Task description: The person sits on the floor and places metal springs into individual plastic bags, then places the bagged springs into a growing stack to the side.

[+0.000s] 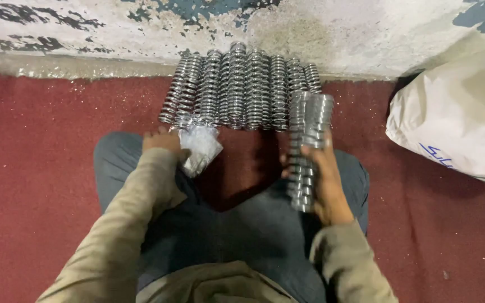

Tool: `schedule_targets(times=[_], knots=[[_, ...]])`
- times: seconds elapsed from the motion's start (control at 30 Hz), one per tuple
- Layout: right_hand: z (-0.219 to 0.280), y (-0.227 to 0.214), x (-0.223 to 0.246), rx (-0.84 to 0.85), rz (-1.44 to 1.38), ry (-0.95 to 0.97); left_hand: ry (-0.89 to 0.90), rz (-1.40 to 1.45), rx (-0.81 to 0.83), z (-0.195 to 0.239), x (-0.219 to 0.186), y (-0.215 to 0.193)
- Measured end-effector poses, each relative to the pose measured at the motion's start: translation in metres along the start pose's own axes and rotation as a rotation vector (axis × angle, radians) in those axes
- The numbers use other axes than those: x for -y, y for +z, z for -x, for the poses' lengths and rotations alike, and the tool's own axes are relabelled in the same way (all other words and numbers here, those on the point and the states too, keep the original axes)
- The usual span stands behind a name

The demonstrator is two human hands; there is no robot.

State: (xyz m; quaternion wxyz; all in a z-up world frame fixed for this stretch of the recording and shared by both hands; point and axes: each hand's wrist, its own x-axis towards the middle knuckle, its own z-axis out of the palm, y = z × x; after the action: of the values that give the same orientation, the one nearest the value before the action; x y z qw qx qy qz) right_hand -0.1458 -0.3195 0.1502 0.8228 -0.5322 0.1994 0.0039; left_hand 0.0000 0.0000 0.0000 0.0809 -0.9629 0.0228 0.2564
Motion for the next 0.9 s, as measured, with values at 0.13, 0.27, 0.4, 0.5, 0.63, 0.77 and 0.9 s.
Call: schedule_targets(times=[0.13,0.27,0.4,0.5,0.63,0.77,0.9], knots=[[-0.095,0.022,0.004,-0.128,0.734,-0.354,-0.068,0.042,-0.11,-0.053,-0.011,0.04],[-0.164,0.005,-0.035,-0.076,1.374,-0.427,-0.042,0.125,-0.056,-0.038,-0.004,0.019],[-0.158,0.006,-0.06,-0.125,1.521,-0.425,-0.005,0.077,0.192,-0.147,0.043,0.121],[-0.125,0.023,-0.056,-0.146,1.516,-0.873,-0.04,0.358,0.082,0.036,0.021,-0.036],[-0.102,0.069,-0.055,0.124,1.51,-0.991,-0.06,0.466,0.019,0.01,0.018,-0.021],[-0.128,0.108,-0.064,0.381,1.638,-0.945,-0.108,0.491,-0.042,-0.025,0.016,-0.001],[-0.161,0.111,-0.081,0.477,1.467,-0.779,-0.211,0.581,-0.132,-0.045,0.019,0.018]])
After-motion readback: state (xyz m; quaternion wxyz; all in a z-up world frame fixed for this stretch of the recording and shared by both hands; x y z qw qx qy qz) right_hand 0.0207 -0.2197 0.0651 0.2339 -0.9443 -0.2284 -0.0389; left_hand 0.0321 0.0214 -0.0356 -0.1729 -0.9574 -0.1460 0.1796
